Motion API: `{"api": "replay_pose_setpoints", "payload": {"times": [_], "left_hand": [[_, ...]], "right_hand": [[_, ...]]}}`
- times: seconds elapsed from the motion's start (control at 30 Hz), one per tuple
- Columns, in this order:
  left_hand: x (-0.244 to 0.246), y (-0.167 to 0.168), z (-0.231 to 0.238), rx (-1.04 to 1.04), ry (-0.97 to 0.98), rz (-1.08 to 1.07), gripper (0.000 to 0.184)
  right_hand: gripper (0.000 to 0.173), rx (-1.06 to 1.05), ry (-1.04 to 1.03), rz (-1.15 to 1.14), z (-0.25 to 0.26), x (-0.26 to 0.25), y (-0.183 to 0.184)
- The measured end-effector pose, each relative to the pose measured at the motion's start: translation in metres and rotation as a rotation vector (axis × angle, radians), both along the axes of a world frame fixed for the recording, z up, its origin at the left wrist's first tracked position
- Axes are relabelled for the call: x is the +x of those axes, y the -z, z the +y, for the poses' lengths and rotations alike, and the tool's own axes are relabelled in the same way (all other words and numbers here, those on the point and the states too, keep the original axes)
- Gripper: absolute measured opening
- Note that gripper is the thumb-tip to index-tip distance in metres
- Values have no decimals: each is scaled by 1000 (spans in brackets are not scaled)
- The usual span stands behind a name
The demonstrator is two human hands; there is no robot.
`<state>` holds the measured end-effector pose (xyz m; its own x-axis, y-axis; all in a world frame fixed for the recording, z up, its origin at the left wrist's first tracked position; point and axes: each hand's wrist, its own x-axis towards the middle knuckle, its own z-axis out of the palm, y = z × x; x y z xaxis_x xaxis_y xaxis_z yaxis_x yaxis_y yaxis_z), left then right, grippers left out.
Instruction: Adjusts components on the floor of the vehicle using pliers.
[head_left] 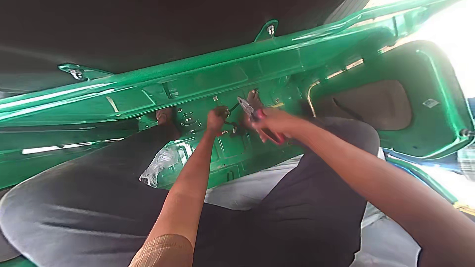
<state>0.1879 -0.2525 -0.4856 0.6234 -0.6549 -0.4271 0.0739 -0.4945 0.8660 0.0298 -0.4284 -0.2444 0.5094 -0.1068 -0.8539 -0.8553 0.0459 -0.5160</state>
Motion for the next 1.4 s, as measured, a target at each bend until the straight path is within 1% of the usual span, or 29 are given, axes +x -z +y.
{"api": "replay_pose_setpoints", "payload": {"times": [0.07, 0.13, 0.17, 0.23, 0.27, 0.33, 0.4, 0.43, 0.5, 0.57, 0.63, 0.7, 0.8, 0.9, 1.0, 1.07, 1.2, 1.4], "left_hand": [[1, 1, -3, -42, -18, 104, 29], [3, -1, -5, -78, -54, 256, 28], [2, -3, -8, -75, -73, 338, 28], [-1, -4, -13, -53, -103, 491, 31], [-3, 1, -16, -45, -120, 565, 30], [-8, 8, -17, -45, -139, 697, 31], [-13, 6, -19, -27, -158, 800, 33], [-16, 3, -20, -16, -189, 848, 33], [-23, -6, -25, -23, -235, 930, 33], [-26, -8, -29, -55, -228, 970, 34], [-27, -10, -33, -79, -200, 971, 29], [-30, -10, -36, -107, -198, 991, 22], [-35, -13, -41, -110, -224, 1033, 14], [-41, -15, -48, -106, -242, 1031, 15], [-47, -8, -49, -143, -284, 987, 22], [-48, -4, -48, -147, -269, 953, 26], [-49, -4, -49, -154, -268, 909, 21], [-47, -2, -50, -146, -285, 925, 19]], "right_hand": [[42, -93, -78, 59, -5, 6, 31], [40, -203, -196, 74, -7, 1, 51], [41, -261, -272, 96, -10, 0, 56], [45, -400, -516, 135, -19, 1, 54], [45, -484, -656, 132, -26, 5, 54], [45, -678, -874, 81, -39, 10, 65], [46, -837, -983, 14, -49, 14, 79], [46, -876, -1014, -9, -52, 15, 86], [54, -918, -1037, -22, -53, 16, 92], [61, -975, -1065, -24, -53, 18, 89], [63, -1056, -1104, -81, -59, 19, 90], [61, -1137, -1138, -165, -68, 20, 95], [51, -1198, -1166, -214, -79, 20, 106], [46, -1227, -1213, -249, -84, 17, 114], [43, -1242, -1243, -297, -84, 15, 117], [41, -1267, -1241, -293, -82, 17, 116], [41, -1293, -1235, -309, -87, 15, 115], [43, -1286, -1269, -329, -85, 14, 115]]}}
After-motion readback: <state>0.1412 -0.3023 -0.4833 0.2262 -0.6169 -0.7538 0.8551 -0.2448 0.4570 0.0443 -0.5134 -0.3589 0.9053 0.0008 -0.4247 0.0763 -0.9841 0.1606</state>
